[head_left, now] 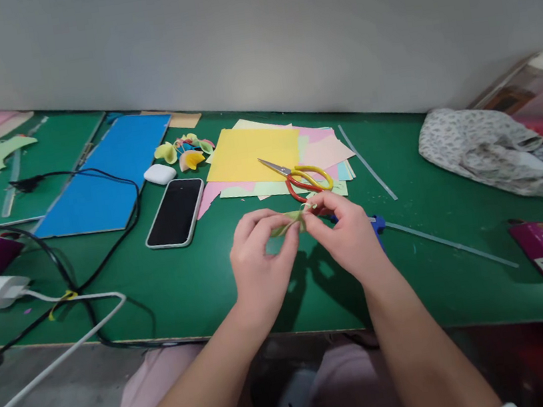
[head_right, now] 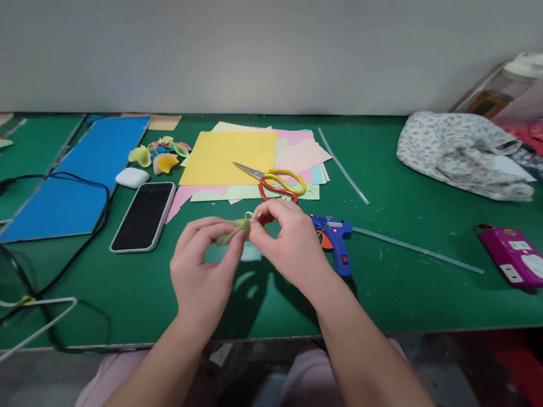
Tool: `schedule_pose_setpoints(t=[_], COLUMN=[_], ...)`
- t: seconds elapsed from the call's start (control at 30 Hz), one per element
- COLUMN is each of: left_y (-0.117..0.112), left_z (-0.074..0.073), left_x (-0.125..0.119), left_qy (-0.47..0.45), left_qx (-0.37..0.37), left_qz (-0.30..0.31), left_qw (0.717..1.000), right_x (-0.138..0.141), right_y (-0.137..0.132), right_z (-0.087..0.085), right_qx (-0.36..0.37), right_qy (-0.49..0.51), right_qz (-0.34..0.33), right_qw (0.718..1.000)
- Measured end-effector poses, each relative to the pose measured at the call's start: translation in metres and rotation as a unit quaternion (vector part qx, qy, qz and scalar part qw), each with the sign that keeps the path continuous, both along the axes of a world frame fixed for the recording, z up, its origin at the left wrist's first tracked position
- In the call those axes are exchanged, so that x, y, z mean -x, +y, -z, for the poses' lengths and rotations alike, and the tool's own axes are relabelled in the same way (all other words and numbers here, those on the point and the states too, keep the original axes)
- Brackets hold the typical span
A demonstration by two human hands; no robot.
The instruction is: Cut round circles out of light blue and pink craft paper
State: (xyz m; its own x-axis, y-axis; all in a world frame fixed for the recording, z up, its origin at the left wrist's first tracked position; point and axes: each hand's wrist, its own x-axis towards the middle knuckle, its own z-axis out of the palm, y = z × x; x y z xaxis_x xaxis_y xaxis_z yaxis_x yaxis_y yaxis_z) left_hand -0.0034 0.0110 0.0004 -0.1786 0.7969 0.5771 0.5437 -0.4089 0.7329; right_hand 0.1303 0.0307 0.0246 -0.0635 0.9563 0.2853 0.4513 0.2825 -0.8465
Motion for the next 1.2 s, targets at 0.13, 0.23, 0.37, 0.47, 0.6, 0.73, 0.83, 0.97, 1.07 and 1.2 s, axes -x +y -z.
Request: schedule_pose_setpoints(t=[0.13, 0.23, 0.37, 0.47, 0.6, 0.73, 0.83, 0.97, 1.07, 1.2], left_y=[0.002, 0.001, 0.0, -0.001, 0.0, 0.0, 0.001, 0.004, 0.008, 0.01], left_z=[-0.002, -0.003, -0.002, -0.001, -0.002, -0.003, -0.002, 0.001, 0.001, -0.001], left_x=[0.001, 0.0, -0.002, -0.003, -0.003, -0.002, -0.001, 0.002, 0.003, 0.003], left_qy=[-0.065, -0.055, -0.021, -0.015, -0.025, -0.052, -0.083, -0.18, -0.289, -0.378], left_qx=[0.052, 0.047, 0.022, 0.016, 0.028, 0.063, 0.093, 0.143, 0.19, 0.254], left_qz=[0.015, 0.006, -0.006, -0.002, 0.006, 0.014, 0.021, 0.039, 0.056, 0.066], left_qw=[0.996, 0.997, 1.0, 1.0, 0.999, 0.997, 0.992, 0.973, 0.937, 0.888], right_x=[-0.001, 0.0, 0.002, 0.004, 0.005, 0.006, 0.005, 0.003, 0.0, -0.002], right_y=[0.0, -0.001, -0.001, -0.002, -0.001, -0.001, -0.001, 0.0, 0.001, 0.002], right_z=[-0.002, -0.002, 0.002, 0.004, 0.005, 0.007, 0.007, 0.004, 0.002, 0.001], right_qx=[0.026, 0.011, -0.005, -0.014, -0.017, -0.01, -0.002, 0.03, 0.043, 0.029], right_qy=[0.023, 0.008, -0.018, -0.026, -0.023, -0.02, -0.015, 0.021, 0.051, 0.059], right_qz=[-0.012, -0.003, 0.016, 0.025, 0.032, 0.037, 0.036, 0.007, 0.02, 0.057], right_qw=[0.999, 1.0, 1.0, 0.999, 0.999, 0.999, 0.999, 0.999, 0.998, 0.996])
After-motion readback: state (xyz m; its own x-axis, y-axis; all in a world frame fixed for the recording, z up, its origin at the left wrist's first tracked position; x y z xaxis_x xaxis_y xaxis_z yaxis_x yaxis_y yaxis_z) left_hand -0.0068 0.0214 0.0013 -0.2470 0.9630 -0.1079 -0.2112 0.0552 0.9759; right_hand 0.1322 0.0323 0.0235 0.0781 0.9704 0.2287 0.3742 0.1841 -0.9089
